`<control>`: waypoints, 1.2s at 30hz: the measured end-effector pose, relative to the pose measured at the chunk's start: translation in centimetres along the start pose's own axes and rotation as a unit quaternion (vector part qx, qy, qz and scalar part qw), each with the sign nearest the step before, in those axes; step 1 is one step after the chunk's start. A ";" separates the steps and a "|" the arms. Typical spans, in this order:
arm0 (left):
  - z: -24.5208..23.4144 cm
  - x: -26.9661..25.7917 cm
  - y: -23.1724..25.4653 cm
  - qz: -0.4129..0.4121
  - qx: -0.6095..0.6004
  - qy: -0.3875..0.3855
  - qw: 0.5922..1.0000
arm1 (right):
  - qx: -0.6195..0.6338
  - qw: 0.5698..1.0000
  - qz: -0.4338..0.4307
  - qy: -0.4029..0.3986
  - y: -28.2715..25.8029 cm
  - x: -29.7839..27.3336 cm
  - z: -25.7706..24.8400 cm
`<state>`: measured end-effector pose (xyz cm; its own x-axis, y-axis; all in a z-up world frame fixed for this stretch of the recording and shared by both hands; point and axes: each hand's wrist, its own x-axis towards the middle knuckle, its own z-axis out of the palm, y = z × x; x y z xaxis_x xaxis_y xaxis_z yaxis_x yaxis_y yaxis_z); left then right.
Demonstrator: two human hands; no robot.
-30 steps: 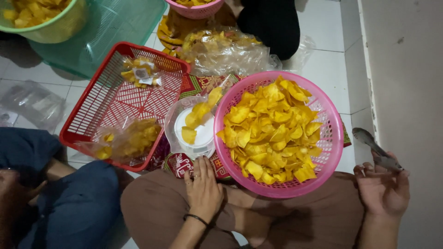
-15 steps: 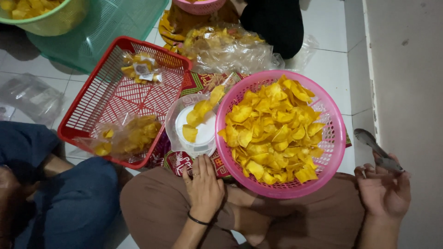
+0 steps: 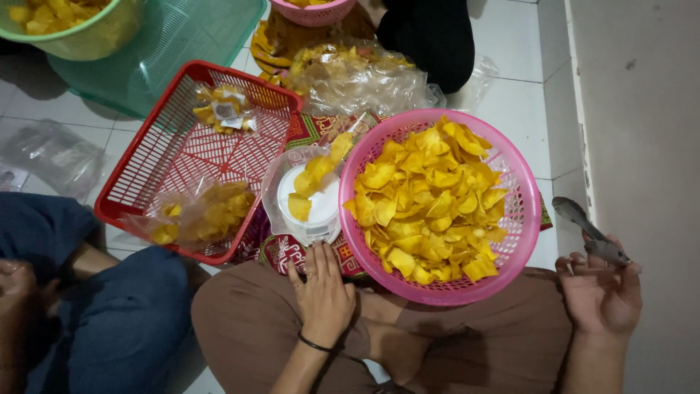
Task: Manually bagging chips from a large basket into individual plastic bags using tongs.
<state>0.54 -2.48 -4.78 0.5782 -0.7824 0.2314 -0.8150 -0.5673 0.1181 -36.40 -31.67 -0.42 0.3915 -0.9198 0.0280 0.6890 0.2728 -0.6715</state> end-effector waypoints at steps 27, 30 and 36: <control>-1.2 0.9 0.3 0.000 0.014 0.036 0.999 | 0.008 1.000 -0.023 -0.008 0.1 -0.8 2.0; -0.9 0.9 0.3 -0.009 0.004 0.015 1.000 | 0.023 0.999 -0.020 -0.027 0.1 -0.5 1.3; -1.0 1.1 0.3 -0.014 0.000 0.019 1.000 | -0.006 1.000 -0.010 -0.002 0.0 -0.4 1.3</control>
<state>0.85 -3.23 -3.50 0.5983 -0.7564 0.2643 -0.7989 -0.5885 0.1242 -35.76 -30.95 0.58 0.3803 -0.9237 0.0455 0.6891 0.2502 -0.6801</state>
